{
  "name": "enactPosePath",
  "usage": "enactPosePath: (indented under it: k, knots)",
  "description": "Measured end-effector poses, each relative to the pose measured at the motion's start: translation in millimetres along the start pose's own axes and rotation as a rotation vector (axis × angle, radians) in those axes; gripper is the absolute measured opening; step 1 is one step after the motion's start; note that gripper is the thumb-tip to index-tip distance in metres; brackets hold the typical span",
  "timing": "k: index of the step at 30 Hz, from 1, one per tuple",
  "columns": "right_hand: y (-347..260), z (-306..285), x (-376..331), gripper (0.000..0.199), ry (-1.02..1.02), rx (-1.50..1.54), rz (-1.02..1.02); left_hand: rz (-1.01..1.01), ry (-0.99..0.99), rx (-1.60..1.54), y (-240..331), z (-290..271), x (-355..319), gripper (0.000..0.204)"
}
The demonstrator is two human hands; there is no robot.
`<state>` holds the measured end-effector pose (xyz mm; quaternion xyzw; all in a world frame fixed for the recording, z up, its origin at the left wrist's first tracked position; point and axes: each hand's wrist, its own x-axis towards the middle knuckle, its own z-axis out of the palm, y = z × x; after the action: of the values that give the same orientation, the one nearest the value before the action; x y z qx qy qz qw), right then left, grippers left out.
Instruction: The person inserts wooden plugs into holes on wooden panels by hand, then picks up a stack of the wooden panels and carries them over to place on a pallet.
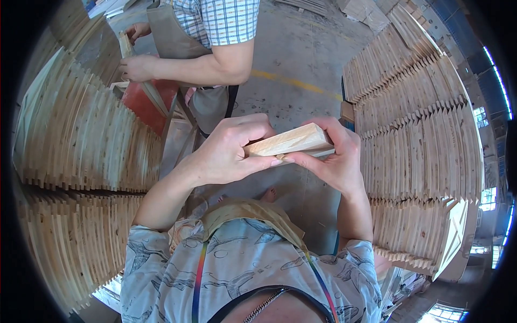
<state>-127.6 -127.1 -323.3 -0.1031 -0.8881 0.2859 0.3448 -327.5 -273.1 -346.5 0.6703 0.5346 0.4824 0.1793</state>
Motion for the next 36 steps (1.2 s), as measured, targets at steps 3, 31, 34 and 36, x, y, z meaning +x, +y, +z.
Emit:
enactPosePath:
  k: [3,31,34,36]
  knots:
    - [-8.8,6.0,2.5,0.057,0.139,0.009,-0.108,0.013,0.019,0.003,1.6,-3.1,-2.6,0.028]
    - [8.0,104.8,-48.1,0.006,-0.153,0.847,0.551,-0.258,0.196,-0.031,-21.2,13.2,-75.7,0.030]
    - [10.0,112.3,-59.0,0.007,-0.138,0.865,0.567,-0.312,0.230,-0.026,-15.0,18.6,-85.7,0.029]
    - [7.6,121.1,-62.9,0.007,-0.063,0.851,0.555,-0.341,0.233,-0.029,-11.7,20.9,-87.2,0.029]
